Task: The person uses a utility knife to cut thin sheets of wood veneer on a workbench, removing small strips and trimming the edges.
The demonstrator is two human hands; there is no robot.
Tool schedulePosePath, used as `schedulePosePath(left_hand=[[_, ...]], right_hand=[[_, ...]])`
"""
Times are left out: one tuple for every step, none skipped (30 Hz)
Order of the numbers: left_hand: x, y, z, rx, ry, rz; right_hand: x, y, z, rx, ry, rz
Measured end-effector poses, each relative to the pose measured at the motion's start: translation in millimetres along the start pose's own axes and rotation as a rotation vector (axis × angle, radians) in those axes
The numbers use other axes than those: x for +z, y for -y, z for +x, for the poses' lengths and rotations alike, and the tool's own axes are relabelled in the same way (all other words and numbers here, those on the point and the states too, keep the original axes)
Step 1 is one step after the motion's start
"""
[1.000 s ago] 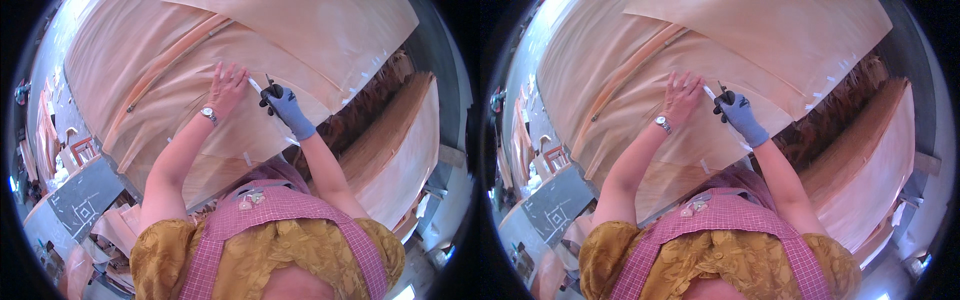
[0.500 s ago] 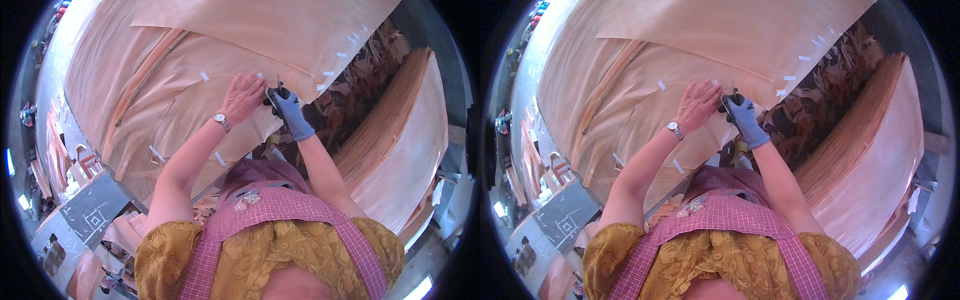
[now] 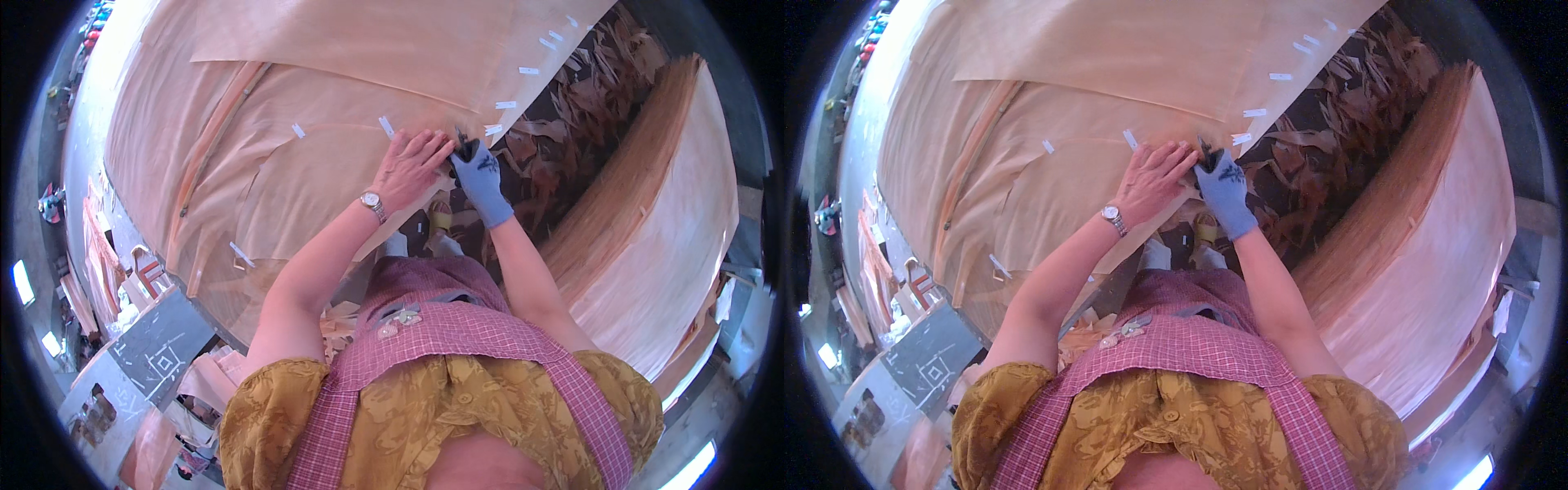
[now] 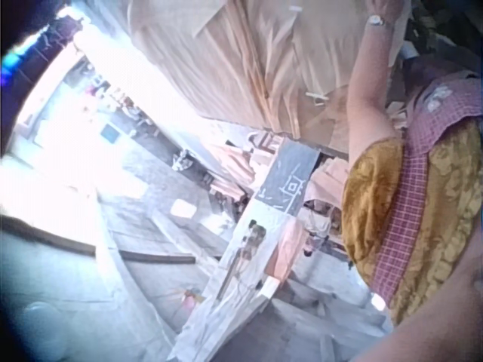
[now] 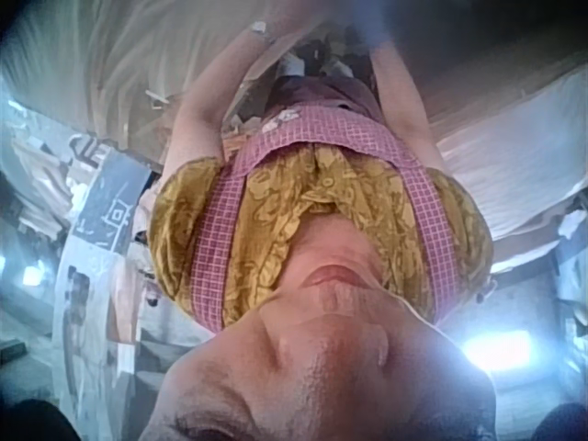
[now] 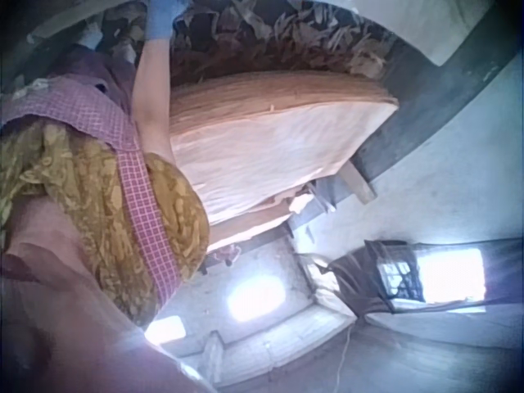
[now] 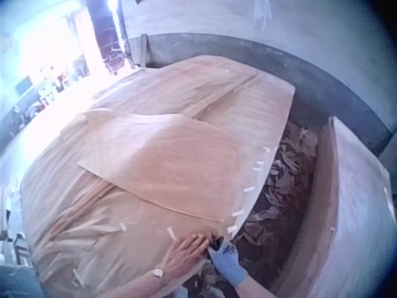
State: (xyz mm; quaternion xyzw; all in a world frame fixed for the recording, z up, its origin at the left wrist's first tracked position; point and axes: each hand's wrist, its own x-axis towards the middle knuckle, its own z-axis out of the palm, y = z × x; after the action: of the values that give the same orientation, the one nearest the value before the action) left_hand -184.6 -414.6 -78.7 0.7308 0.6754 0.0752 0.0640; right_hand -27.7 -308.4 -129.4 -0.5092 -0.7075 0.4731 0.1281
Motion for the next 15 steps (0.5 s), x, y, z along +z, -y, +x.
schedulePosePath(left_hand=[[0.5,0.5,-1.4,0.011,-0.005,-0.002],[1.2,0.7,-3.9,0.015,-0.009,-0.004],[3.5,0.8,-4.7,0.013,-0.003,0.019],[6.6,-0.6,-4.8,0.015,0.001,0.040],[9.7,-1.8,-5.3,0.016,0.005,0.062],[12.7,-2.5,-6.4,0.024,-0.008,0.066],[14.7,-2.2,-7.3,0.029,-0.025,0.074],[13.3,2.0,-6.4,0.032,-0.050,0.088],[12.2,4.2,-5.8,0.022,-0.050,0.039],[11.1,2.7,-5.2,0.007,-0.051,-0.012],[9.9,3.4,-10.4,-0.023,-0.046,-0.057],[9.4,6.1,-12.7,0.004,-0.084,-0.151],[7.7,12.8,-13.6,0.027,-0.128,-0.240],[5.3,19.3,-18.0,0.046,-0.170,-0.320],[-1.9,24.1,-23.0,-0.020,-0.234,-0.427]], right_hand=[[-7.7,-6.1,-8.3,0.037,0.047,0.057],[-13.6,-3.3,-19.5,0.073,0.100,0.113],[-22.7,0.0,-31.2,0.164,0.178,0.196],[-26.7,-2.8,-37.7,0.105,0.159,0.142],[-30.9,-6.9,-42.3,0.045,0.141,0.087],[-35.4,-10.3,-45.2,-0.015,0.124,0.032],[-44.7,-6.6,-45.3,-0.198,0.029,-0.538],[-55.3,-3.9,-41.2,-0.211,0.013,-0.539],[-67.3,-2.5,-37.6,-0.227,0.000,-0.541],[-77.4,1.5,-36.2,-0.245,-0.009,-0.545],[-81.7,13.8,-37.3,-0.193,0.107,-0.225],[-86.8,29.6,-40.1,-0.133,0.232,0.091],[-87.1,52.9,-42.8,-0.063,0.366,0.401],[-83.0,80.3,-46.8,-0.010,0.445,0.414],[-77.5,109.8,-53.9,0.053,0.514,0.423]])
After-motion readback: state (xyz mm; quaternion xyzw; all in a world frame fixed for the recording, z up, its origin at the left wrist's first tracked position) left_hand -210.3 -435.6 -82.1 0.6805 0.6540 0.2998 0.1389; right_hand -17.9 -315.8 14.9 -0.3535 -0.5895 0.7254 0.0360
